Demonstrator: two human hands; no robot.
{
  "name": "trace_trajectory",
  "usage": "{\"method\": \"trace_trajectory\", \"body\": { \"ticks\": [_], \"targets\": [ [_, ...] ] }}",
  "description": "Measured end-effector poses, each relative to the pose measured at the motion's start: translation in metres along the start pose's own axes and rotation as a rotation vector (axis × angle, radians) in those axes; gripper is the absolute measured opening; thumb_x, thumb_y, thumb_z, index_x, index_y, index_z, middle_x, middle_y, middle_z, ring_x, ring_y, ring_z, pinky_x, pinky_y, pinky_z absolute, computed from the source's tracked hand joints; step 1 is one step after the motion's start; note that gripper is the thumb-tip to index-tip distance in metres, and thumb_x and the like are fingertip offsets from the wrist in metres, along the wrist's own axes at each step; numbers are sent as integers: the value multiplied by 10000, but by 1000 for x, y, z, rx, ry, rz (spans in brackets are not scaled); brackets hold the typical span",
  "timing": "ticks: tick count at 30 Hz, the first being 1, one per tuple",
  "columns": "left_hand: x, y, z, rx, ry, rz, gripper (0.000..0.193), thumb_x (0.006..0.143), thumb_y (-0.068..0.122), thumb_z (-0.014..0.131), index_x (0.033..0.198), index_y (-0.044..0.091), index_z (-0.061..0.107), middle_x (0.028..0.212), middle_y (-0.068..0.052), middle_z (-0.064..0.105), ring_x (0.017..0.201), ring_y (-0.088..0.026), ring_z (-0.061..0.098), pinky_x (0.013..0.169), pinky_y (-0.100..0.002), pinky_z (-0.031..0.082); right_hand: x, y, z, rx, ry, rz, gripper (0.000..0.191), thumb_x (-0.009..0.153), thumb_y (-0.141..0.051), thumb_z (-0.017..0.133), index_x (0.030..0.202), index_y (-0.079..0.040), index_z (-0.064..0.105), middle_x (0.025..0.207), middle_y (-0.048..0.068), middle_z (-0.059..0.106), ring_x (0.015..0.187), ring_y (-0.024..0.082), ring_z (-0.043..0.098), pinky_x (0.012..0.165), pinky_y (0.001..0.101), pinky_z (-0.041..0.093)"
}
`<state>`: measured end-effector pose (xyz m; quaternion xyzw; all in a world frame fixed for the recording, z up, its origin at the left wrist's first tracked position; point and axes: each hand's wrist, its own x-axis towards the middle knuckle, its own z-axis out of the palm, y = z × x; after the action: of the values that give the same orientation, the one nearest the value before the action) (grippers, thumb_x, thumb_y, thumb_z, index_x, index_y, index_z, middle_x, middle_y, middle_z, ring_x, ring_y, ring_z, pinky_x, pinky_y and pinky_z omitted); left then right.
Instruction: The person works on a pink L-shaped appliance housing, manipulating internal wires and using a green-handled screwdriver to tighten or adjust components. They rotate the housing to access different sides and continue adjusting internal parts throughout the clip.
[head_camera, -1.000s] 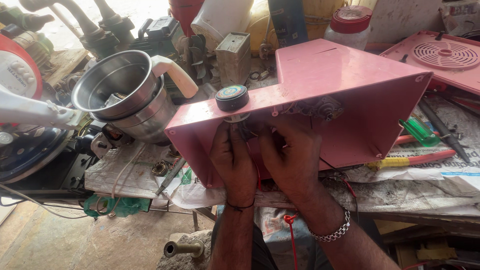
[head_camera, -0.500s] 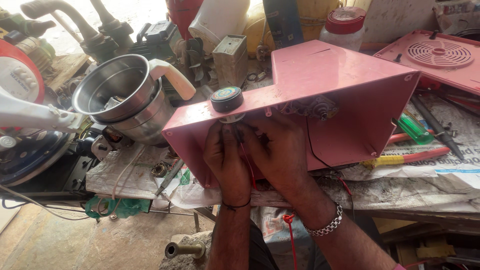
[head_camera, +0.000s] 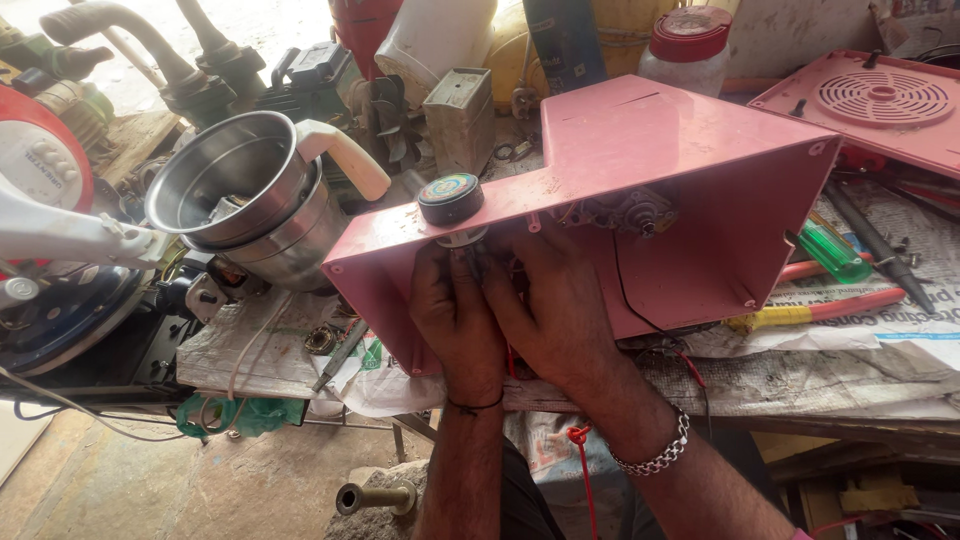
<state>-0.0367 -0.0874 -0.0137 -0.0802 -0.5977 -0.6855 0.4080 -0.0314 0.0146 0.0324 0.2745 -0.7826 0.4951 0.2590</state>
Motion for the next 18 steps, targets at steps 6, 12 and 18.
{"method": "trace_trajectory", "body": {
  "ticks": [6,12,18],
  "targets": [
    [0,0,-2,178,19,64,112,1109,13,518,1032,-14,595,890,-55,644,816,-61,561,695,-234,485,3,-2,-1,57,42,-1,161,979,-135,667,1065,-1,695,986,160,679,820,256,723,677,362,580],
    [1,1,-2,183,26,30,106,1078,23,515,1051,-14,611,889,-48,679,796,-51,579,670,-228,487,12,-6,2,152,53,176,161,920,-138,670,874,9,716,688,121,694,582,214,726,530,363,536],
    [4,1,-6,183,-6,11,122,1084,56,526,1039,-15,613,879,-46,696,785,-57,592,664,-234,502,13,-8,8,-49,135,29,177,912,-116,655,793,13,677,692,174,654,603,323,675,538,431,508]
  ]
}}
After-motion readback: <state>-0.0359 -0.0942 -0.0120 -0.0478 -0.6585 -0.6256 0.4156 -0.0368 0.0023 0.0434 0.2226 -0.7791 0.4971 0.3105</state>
